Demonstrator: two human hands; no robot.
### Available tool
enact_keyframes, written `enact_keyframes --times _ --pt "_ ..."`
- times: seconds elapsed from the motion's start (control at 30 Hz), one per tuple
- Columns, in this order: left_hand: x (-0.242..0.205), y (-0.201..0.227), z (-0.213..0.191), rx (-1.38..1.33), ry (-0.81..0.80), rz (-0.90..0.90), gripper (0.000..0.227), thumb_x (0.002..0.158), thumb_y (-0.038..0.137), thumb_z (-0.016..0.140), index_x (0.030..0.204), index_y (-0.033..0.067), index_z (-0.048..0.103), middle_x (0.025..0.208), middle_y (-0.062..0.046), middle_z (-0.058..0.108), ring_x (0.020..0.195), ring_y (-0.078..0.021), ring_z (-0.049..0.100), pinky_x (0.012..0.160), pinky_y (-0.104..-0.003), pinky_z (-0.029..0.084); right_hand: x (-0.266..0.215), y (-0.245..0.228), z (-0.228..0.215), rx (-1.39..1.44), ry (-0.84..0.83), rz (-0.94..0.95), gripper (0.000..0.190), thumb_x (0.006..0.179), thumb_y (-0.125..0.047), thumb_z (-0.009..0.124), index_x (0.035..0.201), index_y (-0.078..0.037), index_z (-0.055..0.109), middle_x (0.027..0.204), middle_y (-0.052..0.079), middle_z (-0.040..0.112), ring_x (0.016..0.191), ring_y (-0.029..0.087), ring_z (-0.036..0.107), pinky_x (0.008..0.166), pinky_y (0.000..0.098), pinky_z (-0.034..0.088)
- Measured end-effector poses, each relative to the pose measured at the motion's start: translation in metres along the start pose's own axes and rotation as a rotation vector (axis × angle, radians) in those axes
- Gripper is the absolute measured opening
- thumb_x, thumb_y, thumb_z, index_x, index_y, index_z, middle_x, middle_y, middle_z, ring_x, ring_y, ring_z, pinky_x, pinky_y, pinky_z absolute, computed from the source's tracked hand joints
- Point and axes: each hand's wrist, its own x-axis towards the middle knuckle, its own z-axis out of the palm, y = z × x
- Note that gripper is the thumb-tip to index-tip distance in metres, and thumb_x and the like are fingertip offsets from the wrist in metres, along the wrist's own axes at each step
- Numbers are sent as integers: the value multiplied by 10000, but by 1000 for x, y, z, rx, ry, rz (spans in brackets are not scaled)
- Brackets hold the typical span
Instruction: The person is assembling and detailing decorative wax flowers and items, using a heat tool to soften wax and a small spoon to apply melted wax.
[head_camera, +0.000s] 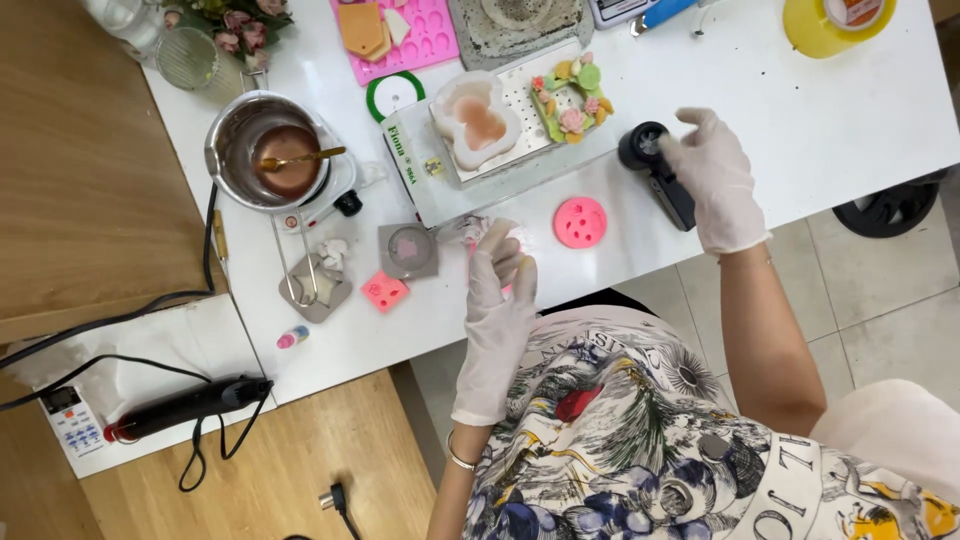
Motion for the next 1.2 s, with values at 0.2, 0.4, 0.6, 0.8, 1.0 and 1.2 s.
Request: enact_keyframes --times 0.2,0.4,0.6,0.8,1.0,1.2 --pt "0 15 23 106 -117 14 435 997 126 616 1413 62 510 1263 -136 631 1094 -213 635 970 -354 531 16 108 6 -775 -49 -197 922 709 -352 921 1418 22 466 1166 257 660 1042 394 654 908 438 529" --pt "3 -8 33 242 -99 -112 409 979 130 594 1380 67 550 1226 -137 639 1087 -215 644 967 -368 515 -3 97 -2 90 7 50 590 967 -192 625 1477 35 436 1135 226 671 925 302 689 824 421 575" --pt "6 -10 53 181 -65 -112 357 978 119 590 1328 53 578 1211 -139 663 1080 -221 667 966 -358 523 -16 21 -43 806 -282 160 497 960 -105 506 1439 27 486 1132 243 698 893 239 715 797 366 612" --pt "6 -14 56 203 -75 -90 338 979 124 594 1309 54 586 1201 -133 666 1048 -223 676 926 -356 536 -19 -53 -53 627 -368 -19 462 999 -129 468 1433 29 475 1073 262 691 888 291 722 779 380 606" --pt "0 -16 44 343 2 -3 273 973 129 604 1236 59 632 1128 -131 697 978 -235 693 864 -360 552 5 -64 -56 454 -440 -119 418 1022 -123 535 1406 4 428 1108 210 690 965 283 725 828 381 619" --pt "-2 8 41 373 -52 -174 274 966 171 598 1220 81 642 1084 -137 679 853 -255 683 786 -377 548 18 -106 -47 -372 -292 -350 515 978 -130 619 1468 -71 469 1057 218 694 916 334 698 780 400 555"
